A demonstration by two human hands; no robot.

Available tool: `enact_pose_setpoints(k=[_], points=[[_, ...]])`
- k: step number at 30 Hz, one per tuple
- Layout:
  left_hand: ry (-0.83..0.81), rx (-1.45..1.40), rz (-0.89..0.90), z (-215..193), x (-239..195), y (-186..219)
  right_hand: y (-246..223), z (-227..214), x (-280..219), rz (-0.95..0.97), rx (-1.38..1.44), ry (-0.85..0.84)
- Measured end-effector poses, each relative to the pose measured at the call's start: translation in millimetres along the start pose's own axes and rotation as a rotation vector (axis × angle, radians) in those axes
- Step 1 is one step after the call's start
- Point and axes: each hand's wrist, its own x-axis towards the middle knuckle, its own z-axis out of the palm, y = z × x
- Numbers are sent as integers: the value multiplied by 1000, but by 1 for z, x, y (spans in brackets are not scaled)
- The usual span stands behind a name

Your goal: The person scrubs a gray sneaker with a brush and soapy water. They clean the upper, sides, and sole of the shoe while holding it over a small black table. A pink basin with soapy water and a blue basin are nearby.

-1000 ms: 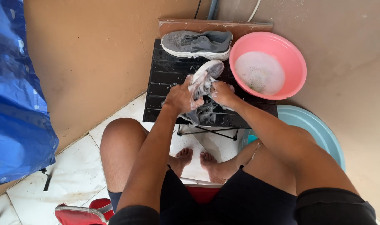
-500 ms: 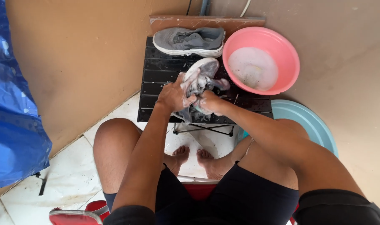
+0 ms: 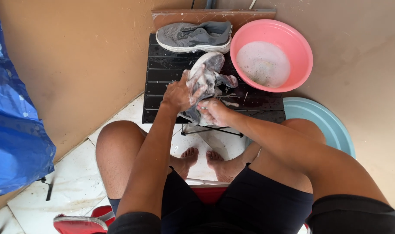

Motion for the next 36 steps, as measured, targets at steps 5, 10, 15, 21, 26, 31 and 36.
enact_pose_setpoints(k=[5,10,15,21,26,31,36], points=[[11,-33,27,-1,-10,7,36,-37,36,-595,-628,29],[46,16,7,17,6,4,24,-5,-20,-334,-119,-12],[84,44,35,78,46,-21,31,-30,42,-166,-105,76],[214,34,21,111,59,-35,-7,23,-55,267,106,134],[167,-132,-125,98,66,-37,-21,21,-20,265,-13,264],[134,-525,-203,49,22,-6,-28,6,-10,271,-86,266],[-36,-699,-347,85,67,-41,31,0,-25,-292,-277,549]])
